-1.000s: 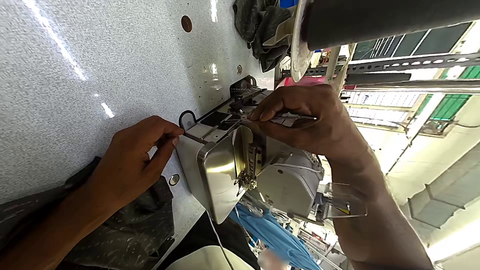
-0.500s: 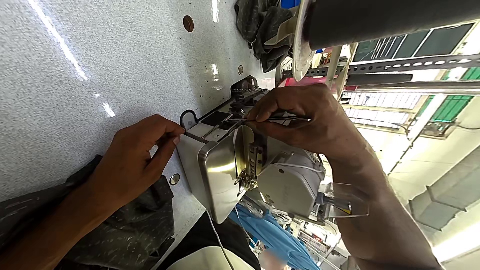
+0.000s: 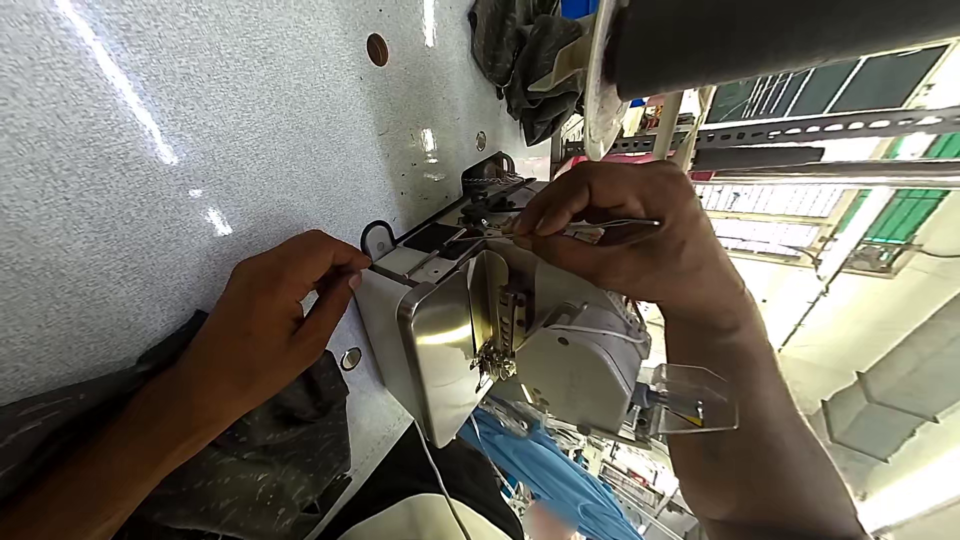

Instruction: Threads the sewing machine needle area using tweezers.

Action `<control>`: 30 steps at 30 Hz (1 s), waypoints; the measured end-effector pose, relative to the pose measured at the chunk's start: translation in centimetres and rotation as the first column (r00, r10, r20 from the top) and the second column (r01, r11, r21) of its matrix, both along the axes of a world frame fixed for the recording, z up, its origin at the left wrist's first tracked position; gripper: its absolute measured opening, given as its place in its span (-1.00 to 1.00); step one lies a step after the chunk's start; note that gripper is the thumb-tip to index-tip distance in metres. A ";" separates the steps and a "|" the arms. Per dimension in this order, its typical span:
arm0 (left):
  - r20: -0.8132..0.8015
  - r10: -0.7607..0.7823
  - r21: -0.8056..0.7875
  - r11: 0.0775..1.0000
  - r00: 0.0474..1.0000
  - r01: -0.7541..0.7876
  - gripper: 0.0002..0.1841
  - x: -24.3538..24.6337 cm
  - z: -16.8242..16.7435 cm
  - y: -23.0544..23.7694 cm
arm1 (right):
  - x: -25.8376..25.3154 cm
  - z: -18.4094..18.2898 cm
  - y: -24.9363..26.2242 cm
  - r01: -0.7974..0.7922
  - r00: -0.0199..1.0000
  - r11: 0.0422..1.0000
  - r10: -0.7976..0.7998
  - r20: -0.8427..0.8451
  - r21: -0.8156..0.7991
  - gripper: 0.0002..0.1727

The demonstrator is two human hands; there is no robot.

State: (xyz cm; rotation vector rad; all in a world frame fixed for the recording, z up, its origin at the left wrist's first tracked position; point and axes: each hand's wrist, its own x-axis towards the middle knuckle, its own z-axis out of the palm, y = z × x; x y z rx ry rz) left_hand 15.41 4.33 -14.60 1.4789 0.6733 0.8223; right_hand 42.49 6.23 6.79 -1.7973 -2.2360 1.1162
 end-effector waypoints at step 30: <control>-0.002 0.004 0.040 0.999 1.000 -0.004 -0.80 0.1 -0.3 -0.3 | -0.5 -0.3 0.1 -0.099 0.987 0.995 0.100 0.128 -0.011 -0.99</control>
